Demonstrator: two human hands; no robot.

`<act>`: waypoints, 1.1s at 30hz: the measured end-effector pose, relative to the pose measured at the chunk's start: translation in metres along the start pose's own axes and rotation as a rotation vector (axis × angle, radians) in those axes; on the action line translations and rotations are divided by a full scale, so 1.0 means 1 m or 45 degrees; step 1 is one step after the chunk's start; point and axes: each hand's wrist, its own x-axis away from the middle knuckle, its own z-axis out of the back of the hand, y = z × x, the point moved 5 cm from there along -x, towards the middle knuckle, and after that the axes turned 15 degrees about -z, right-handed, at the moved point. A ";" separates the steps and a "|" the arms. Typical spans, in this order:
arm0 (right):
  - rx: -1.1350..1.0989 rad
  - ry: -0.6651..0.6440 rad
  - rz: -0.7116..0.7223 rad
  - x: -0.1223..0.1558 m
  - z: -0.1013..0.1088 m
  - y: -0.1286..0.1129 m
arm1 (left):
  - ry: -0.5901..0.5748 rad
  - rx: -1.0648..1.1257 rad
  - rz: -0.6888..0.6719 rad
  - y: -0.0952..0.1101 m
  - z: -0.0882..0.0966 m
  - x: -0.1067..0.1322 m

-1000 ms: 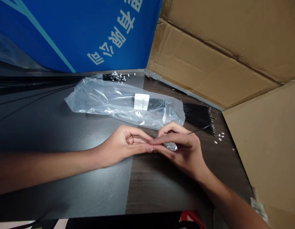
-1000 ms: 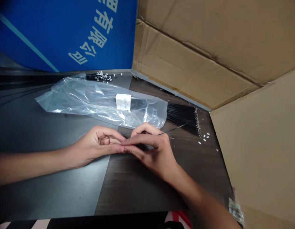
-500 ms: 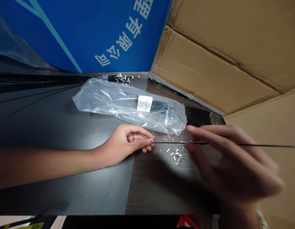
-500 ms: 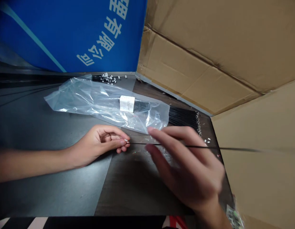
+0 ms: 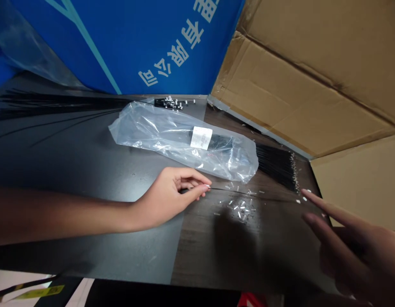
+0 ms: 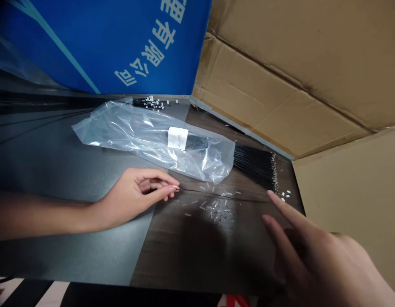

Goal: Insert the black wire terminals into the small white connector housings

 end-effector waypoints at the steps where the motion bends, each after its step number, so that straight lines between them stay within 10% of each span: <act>1: 0.055 -0.015 0.039 0.003 0.001 -0.013 | -0.009 -0.028 -0.013 0.000 -0.001 0.000; 9: -0.535 -0.274 0.523 -0.009 -0.053 -0.125 | -0.103 -0.156 -0.220 0.004 -0.004 0.004; 14: -0.722 -0.640 0.245 -0.014 -0.074 -0.121 | -0.135 -0.175 -0.216 0.005 -0.004 0.005; 24: -0.600 -0.463 0.194 -0.018 -0.045 -0.098 | -0.073 -0.093 -0.107 0.004 -0.002 0.000; 33: -0.840 -0.670 0.143 -0.015 -0.064 -0.118 | -0.224 -0.029 -0.102 0.002 -0.007 0.003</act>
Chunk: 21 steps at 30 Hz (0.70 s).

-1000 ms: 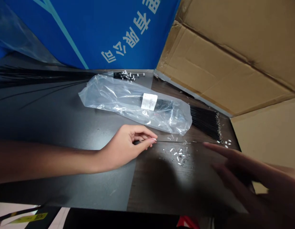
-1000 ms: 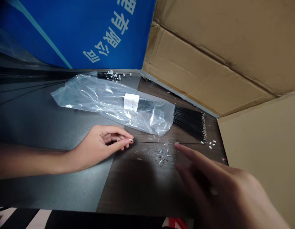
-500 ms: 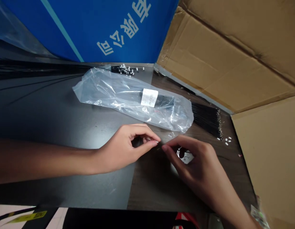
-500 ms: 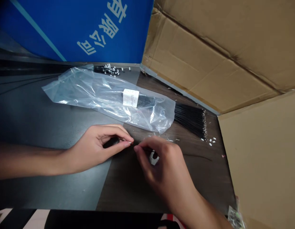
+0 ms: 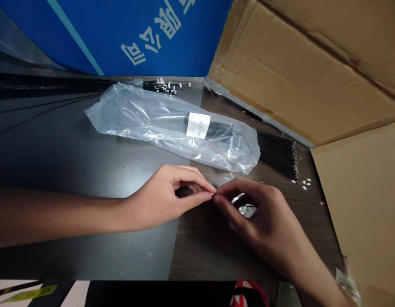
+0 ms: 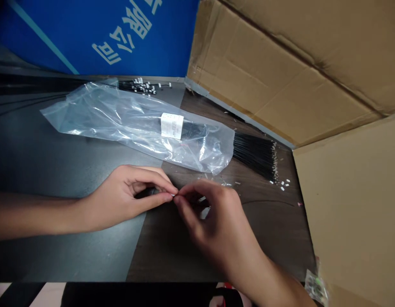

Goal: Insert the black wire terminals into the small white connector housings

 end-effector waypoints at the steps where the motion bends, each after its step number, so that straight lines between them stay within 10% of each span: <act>1: -0.027 -0.008 -0.006 -0.001 -0.002 -0.001 | 0.000 0.035 -0.005 0.000 0.000 0.000; 21: -0.389 0.067 -0.032 -0.002 -0.012 0.008 | 0.130 0.399 0.104 -0.003 0.004 -0.008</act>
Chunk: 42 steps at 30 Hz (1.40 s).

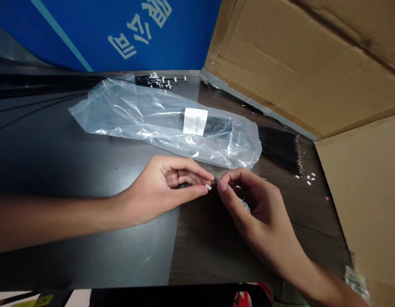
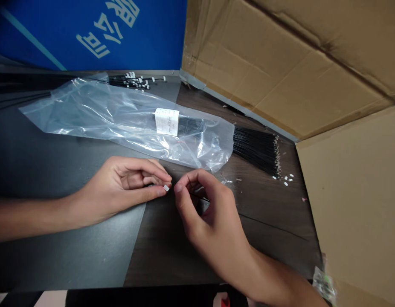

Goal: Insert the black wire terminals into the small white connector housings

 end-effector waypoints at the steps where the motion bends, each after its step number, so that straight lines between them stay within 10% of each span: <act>1: -0.003 -0.004 -0.009 -0.001 0.000 0.000 | -0.002 0.000 -0.004 0.000 0.000 0.000; 42: -0.233 -0.124 -0.105 -0.006 -0.001 0.001 | -0.013 -0.051 -0.040 0.003 -0.001 0.000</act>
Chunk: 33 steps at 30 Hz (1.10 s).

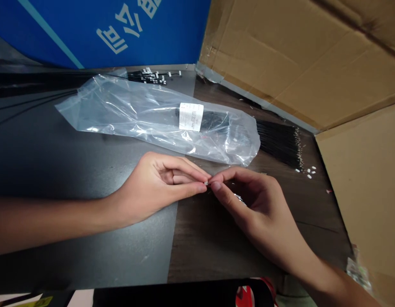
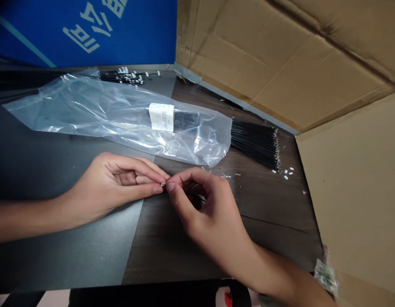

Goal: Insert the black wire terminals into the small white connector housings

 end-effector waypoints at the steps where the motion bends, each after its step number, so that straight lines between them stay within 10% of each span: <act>1: -0.005 -0.010 -0.008 0.000 0.000 0.000 | 0.002 -0.008 -0.006 0.000 0.000 0.000; 33: 0.174 -0.014 -0.125 0.001 0.000 0.006 | -0.025 -0.137 -0.053 0.001 0.000 0.002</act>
